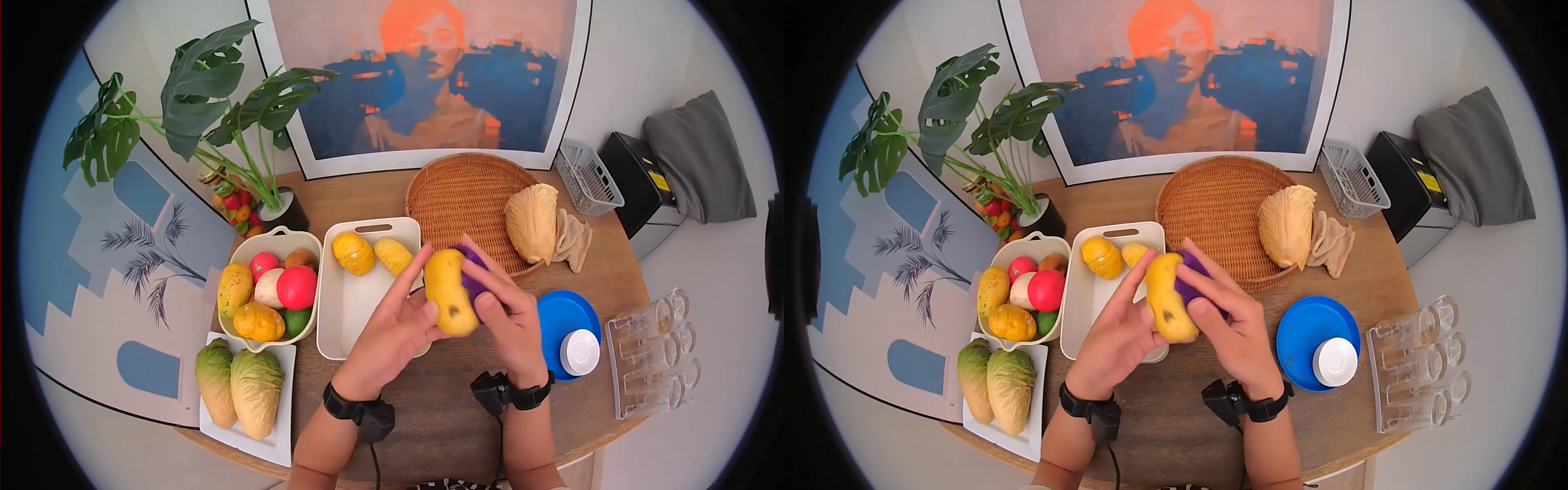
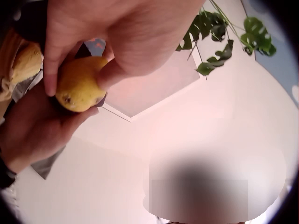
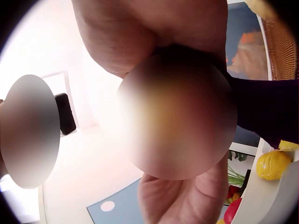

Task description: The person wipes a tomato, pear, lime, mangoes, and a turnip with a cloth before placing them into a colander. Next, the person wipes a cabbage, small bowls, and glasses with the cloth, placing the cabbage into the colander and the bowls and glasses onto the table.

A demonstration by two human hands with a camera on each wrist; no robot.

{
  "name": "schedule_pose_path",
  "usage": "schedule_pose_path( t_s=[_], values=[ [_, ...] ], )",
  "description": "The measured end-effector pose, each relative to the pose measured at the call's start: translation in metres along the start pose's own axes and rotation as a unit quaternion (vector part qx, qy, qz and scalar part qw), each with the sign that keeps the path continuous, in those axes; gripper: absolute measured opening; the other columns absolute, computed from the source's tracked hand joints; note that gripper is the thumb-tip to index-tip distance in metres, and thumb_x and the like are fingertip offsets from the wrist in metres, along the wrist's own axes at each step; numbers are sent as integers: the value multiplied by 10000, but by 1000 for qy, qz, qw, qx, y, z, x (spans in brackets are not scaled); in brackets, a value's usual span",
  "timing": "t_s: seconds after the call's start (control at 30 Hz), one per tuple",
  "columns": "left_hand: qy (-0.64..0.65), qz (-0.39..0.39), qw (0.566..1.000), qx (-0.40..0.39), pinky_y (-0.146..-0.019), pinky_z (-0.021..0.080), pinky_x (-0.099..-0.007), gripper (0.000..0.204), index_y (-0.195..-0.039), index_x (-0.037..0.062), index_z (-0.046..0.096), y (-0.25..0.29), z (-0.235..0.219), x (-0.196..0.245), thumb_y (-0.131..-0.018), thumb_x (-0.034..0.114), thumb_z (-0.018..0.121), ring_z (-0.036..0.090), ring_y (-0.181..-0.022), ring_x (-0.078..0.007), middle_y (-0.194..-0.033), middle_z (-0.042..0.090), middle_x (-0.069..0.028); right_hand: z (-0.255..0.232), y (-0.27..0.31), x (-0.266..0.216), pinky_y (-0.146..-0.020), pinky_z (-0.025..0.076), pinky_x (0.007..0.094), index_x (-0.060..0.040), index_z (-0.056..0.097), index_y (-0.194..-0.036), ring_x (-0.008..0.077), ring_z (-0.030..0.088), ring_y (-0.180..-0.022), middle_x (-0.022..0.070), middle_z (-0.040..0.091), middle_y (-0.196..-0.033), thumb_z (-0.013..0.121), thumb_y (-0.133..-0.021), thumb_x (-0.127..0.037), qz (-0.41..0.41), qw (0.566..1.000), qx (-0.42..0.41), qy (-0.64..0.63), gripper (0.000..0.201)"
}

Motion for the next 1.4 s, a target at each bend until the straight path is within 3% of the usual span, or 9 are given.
schedule_pose_path(
  t_s=[0.1, 0.33, 0.57, 0.7, 0.77, 0.9, 1.13, 1.2, 1.4],
  values=[
    [134, 35, 988, 62, -1046, 453, -476, 595, -1542, 128, 125, -3, -6, -3, -1039, 182, 439, 494, -1290, -282, -1456, 398, -136, 6, 0, 5, -1105, 335, 391, -25, 617, -1280, 304, 421, -1367, 198, 400, -1503, 647, -916, -145, -16, 999, -36, 22, 385],
    [137, 21, 987, 82, -1031, 467, -428, 624, -1533, 133, 171, -2, -2, -16, -1009, 132, 510, 512, -1266, -260, -1420, 422, -133, 3, 0, 6, -1086, 360, 392, -24, 649, -1233, 307, 466, -1326, 209, 469, -1445, 651, -901, -127, -22, 998, -10, 55, 347],
    [-304, 58, 951, -1, -1008, 461, -357, 734, -1503, 47, 295, 3, 10, -17, -872, -32, 661, 523, -1237, -211, -1426, 427, -119, -12, 4, 13, -1024, 420, 323, 18, 639, -1220, 214, 550, -1210, 171, 561, -1359, 566, -977, -178, 108, 992, 50, -49, 321],
    [-359, 111, 927, 3, -1014, 456, -369, 787, -1515, 50, 265, 5, 8, -1, -851, -43, 677, 524, -1239, -223, -1456, 398, -133, -9, 4, 14, -1022, 418, 300, 8, 601, -1284, 181, 558, -1193, 150, 586, -1332, 538, -1000, -237, 140, 979, 33, -144, 381],
    [-149, 76, 986, -11, -1013, 476, -382, 765, -1533, 110, 244, 5, 2, 4, -885, -32, 625, 502, -1262, -250, -1417, 415, -139, -5, 4, 14, -1040, 402, 309, 9, 579, -1309, 194, 537, -1226, 154, 562, -1362, 545, -996, -226, 142, 978, 29, -150, 393],
    [70, 65, 994, 50, -1041, 455, -440, 708, -1550, 133, 142, 3, -2, 11, -971, 46, 539, 493, -1287, -265, -1456, 394, -157, 3, 1, 5, -1096, 346, 348, -12, 549, -1352, 255, 448, -1340, 179, 452, -1469, 594, -964, -162, 37, 999, -13, -23, 418],
    [124, 43, 987, 96, -1010, 486, -398, 664, -1543, 119, 155, 0, -9, -4, -985, 93, 516, 524, -1247, -249, -1456, 389, -138, 14, 1, 0, -1096, 345, 375, -52, 617, -1292, 310, 451, -1345, 206, 400, -1501, 648, -906, -106, -51, 995, -36, 83, 391],
    [-102, 45, 990, 84, -998, 487, -356, 701, -1535, 109, 197, 0, -6, -7, -950, 41, 576, 540, -1211, -214, -1425, 418, -107, 11, 0, 5, -1088, 357, 372, -38, 620, -1281, 301, 470, -1327, 208, 425, -1482, 634, -918, -114, -35, 996, -22, 84, 372],
    [-344, 82, 935, 23, -988, 476, -336, 818, -1521, 76, 248, 5, 9, -8, -843, -43, 690, 536, -1219, -215, -1401, 415, -126, -5, 3, 13, -1063, 390, 345, 32, 607, -1261, 242, 509, -1275, 187, 531, -1388, 571, -972, -150, 92, 994, 45, -45, 343]
  ],
)
Point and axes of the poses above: each hand's wrist, its own y-axis away from the middle knuckle, its own z-axis out of the palm, x = y × z, the point moved 5 cm from there along -y, towards the middle knuckle
